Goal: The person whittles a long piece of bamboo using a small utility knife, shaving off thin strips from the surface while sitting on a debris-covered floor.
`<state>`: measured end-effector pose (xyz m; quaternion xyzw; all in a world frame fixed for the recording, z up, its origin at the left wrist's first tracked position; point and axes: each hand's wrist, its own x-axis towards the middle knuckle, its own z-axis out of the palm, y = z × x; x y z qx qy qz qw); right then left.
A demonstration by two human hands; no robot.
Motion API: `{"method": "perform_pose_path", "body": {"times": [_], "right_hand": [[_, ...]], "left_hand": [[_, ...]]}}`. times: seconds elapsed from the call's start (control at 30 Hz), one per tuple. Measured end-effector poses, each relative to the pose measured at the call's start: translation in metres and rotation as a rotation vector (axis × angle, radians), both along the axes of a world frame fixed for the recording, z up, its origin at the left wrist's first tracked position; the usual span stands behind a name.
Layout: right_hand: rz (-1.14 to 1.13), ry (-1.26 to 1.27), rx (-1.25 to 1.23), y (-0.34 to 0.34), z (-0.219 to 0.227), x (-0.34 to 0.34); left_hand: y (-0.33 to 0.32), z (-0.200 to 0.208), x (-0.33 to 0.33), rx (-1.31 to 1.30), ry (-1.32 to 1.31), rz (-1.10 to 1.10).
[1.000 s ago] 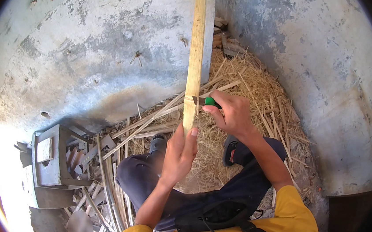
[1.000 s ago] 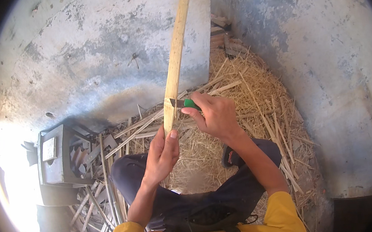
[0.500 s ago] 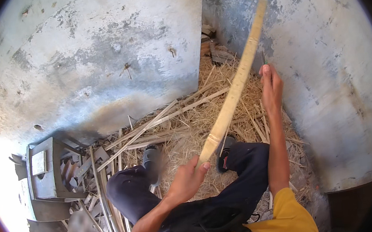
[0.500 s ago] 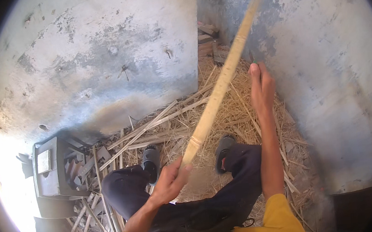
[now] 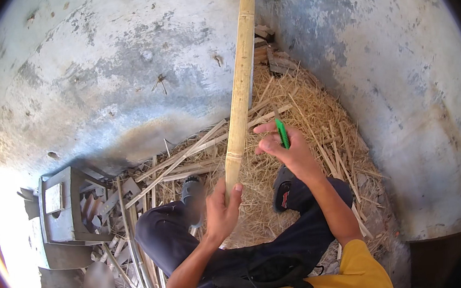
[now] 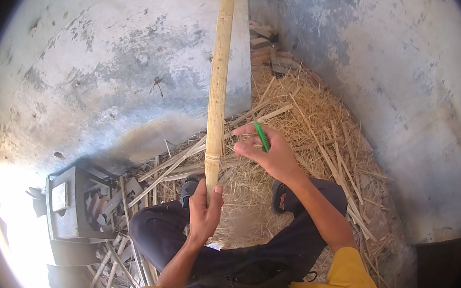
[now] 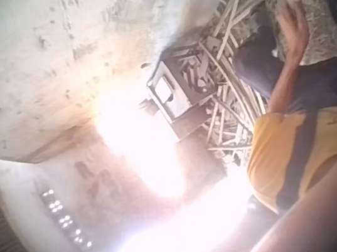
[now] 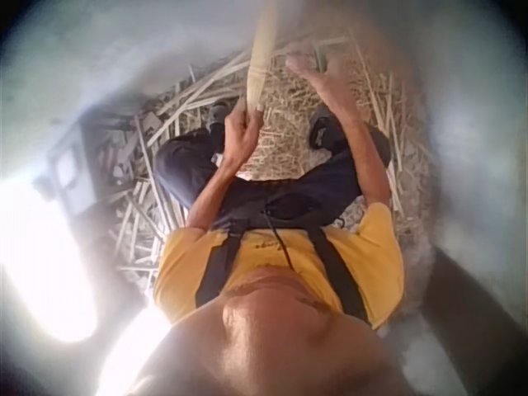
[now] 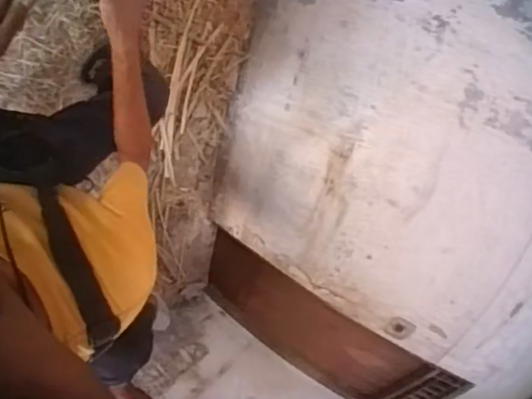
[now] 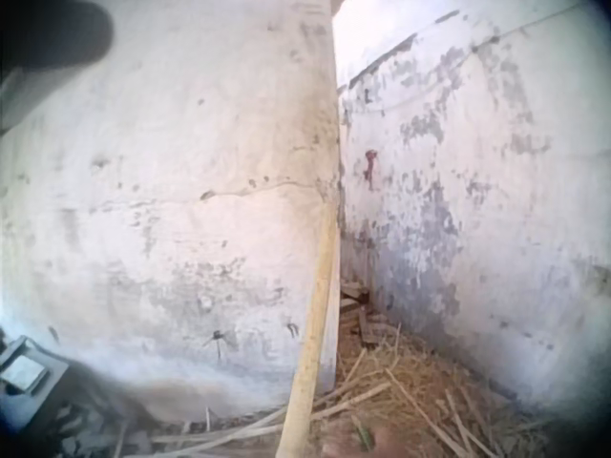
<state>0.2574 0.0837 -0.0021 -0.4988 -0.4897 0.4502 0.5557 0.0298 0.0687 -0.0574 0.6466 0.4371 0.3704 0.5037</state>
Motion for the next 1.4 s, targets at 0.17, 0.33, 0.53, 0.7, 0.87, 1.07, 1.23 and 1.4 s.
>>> {"method": "perform_pose_path", "body": {"times": [0.17, 0.33, 0.53, 0.7, 0.87, 1.07, 1.23, 1.4], "right_hand": [[-0.015, 0.039, 0.013, 0.003, -0.005, -0.009], [-0.099, 0.003, 0.107, 0.005, -0.010, -0.009], [-0.145, -0.081, 0.129, 0.009, -0.017, -0.014], [-0.138, -0.107, 0.199, 0.012, -0.024, -0.021], [-0.094, -0.092, 0.120, 0.008, -0.009, -0.023], [-0.014, -0.048, 0.137, 0.010, -0.013, -0.013], [0.051, 0.005, -0.023, 0.002, 0.001, 0.000], [0.029, -0.044, -0.038, -0.002, 0.012, 0.005]], "left_hand": [[-0.001, 0.002, 0.004, 0.072, 0.050, 0.013], [0.001, 0.005, 0.006, 0.129, 0.075, -0.033], [0.018, 0.010, 0.003, -0.005, 0.011, -0.115], [0.041, 0.032, 0.007, -0.030, -0.114, -0.140], [0.049, 0.034, 0.006, 0.022, -0.046, -0.106], [0.052, 0.007, 0.010, 0.111, 0.014, -0.027], [0.050, 0.005, 0.009, 0.211, -0.013, 0.093], [0.048, 0.010, 0.004, 0.229, 0.068, 0.114]]}}
